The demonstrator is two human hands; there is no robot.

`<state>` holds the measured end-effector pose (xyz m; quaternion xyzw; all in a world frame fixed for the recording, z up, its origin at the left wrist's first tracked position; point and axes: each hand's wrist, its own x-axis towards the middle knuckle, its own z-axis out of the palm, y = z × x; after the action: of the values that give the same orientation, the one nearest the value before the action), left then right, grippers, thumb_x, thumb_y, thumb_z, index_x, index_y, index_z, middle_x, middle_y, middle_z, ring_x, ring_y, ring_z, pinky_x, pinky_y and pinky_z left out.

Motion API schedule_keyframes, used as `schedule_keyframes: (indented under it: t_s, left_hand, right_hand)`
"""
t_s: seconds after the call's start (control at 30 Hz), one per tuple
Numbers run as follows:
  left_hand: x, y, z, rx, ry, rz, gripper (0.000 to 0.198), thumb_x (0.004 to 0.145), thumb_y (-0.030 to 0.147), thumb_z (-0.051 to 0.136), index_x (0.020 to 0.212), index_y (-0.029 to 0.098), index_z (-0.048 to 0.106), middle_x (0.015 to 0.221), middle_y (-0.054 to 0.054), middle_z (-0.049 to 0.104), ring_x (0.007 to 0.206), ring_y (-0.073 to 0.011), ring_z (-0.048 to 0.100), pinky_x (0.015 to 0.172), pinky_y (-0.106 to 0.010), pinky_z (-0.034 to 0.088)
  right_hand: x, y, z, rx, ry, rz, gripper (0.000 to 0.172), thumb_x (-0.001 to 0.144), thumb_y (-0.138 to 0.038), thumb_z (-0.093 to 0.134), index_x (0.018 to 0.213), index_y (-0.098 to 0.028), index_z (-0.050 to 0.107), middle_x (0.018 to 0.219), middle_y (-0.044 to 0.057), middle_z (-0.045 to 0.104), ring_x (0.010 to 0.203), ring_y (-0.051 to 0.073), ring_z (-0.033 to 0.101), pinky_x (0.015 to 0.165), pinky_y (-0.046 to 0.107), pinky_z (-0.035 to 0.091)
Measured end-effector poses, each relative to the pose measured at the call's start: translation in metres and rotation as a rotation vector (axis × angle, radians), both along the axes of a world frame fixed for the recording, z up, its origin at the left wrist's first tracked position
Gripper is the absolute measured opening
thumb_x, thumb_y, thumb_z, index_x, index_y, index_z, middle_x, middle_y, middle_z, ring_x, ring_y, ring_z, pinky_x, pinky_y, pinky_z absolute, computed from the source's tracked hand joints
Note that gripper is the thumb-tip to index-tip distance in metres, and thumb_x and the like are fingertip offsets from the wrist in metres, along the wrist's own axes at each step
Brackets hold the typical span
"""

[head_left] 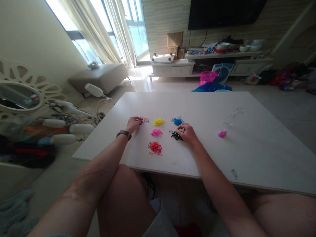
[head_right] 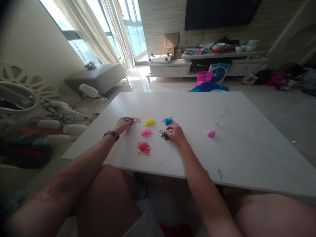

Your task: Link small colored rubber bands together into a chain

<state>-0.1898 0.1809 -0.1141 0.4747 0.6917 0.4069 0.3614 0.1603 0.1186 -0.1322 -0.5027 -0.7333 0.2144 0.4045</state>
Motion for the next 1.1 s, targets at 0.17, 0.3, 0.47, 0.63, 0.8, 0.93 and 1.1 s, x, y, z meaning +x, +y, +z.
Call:
schedule_keyframes:
  t_s: [0.17, 0.3, 0.47, 0.63, 0.8, 0.93, 1.1]
  left_hand:
    - [0.004, -0.005, 0.006, 0.017, -0.016, -0.039, 0.019, 0.068, 0.017, 0.077, 0.085, 0.012, 0.070, 0.072, -0.007, 0.072, 0.063, -0.0135, 0.065, 0.066, -0.026, 0.052]
    - [0.011, -0.008, 0.013, 0.039, 0.006, -0.126, 0.028, 0.066, 0.026, 0.084, 0.086, 0.012, 0.071, 0.069, -0.006, 0.071, 0.064, -0.0141, 0.064, 0.067, -0.027, 0.052]
    - [0.036, -0.015, 0.025, 0.087, -0.013, -0.413, 0.041, 0.065, 0.038, 0.086, 0.095, 0.014, 0.070, 0.078, -0.007, 0.074, 0.069, -0.0160, 0.067, 0.067, -0.029, 0.052]
    - [0.077, -0.026, 0.033, 0.123, -0.013, -0.675, 0.039, 0.069, 0.033, 0.085, 0.099, 0.014, 0.069, 0.081, -0.008, 0.075, 0.075, -0.0166, 0.069, 0.072, -0.029, 0.053]
    - [0.107, -0.037, 0.040, 0.091, -0.056, -0.856, 0.037, 0.073, 0.024, 0.082, 0.104, 0.013, 0.067, 0.083, -0.008, 0.076, 0.076, -0.0164, 0.070, 0.072, -0.028, 0.054]
    - [0.119, -0.041, 0.047, 0.085, -0.088, -0.924, 0.037, 0.075, 0.023, 0.081, 0.107, 0.012, 0.066, 0.085, -0.010, 0.077, 0.077, -0.0166, 0.071, 0.073, -0.027, 0.053]
    - [0.124, -0.041, 0.048, 0.083, -0.095, -0.945, 0.039, 0.074, 0.023, 0.082, 0.108, 0.011, 0.065, 0.086, -0.011, 0.078, 0.076, -0.0168, 0.071, 0.071, -0.026, 0.052]
  right_hand:
    - [0.000, -0.001, 0.002, -0.003, -0.003, 0.000, 0.009, 0.080, -0.029, 0.065, 0.074, -0.024, 0.070, 0.086, 0.005, 0.068, 0.092, 0.023, 0.061, 0.082, 0.036, 0.050]
    - [0.000, -0.001, 0.001, 0.000, -0.006, 0.001, 0.008, 0.080, -0.028, 0.066, 0.074, -0.023, 0.070, 0.085, 0.005, 0.068, 0.091, 0.023, 0.061, 0.082, 0.036, 0.050]
    - [0.000, -0.001, 0.001, 0.034, 0.014, 0.010, 0.007, 0.080, -0.025, 0.067, 0.074, -0.023, 0.070, 0.084, 0.004, 0.069, 0.089, 0.023, 0.062, 0.081, 0.036, 0.050]
    - [-0.005, -0.005, 0.008, 0.111, 0.057, 0.033, 0.006, 0.082, -0.023, 0.067, 0.076, -0.023, 0.070, 0.083, 0.004, 0.071, 0.084, 0.022, 0.062, 0.077, 0.036, 0.050]
    - [-0.010, -0.012, 0.016, 0.173, 0.105, 0.077, 0.010, 0.086, -0.027, 0.070, 0.094, -0.024, 0.075, 0.086, 0.004, 0.074, 0.088, 0.023, 0.063, 0.077, 0.037, 0.051]
    - [-0.012, -0.013, 0.017, 0.199, 0.102, 0.140, 0.017, 0.088, -0.029, 0.071, 0.105, -0.026, 0.077, 0.091, 0.004, 0.075, 0.092, 0.023, 0.063, 0.083, 0.040, 0.052]
    - [-0.013, -0.013, 0.017, 0.235, 0.089, 0.169, 0.008, 0.089, -0.027, 0.070, 0.093, -0.026, 0.078, 0.087, 0.004, 0.074, 0.088, 0.023, 0.062, 0.083, 0.040, 0.051]
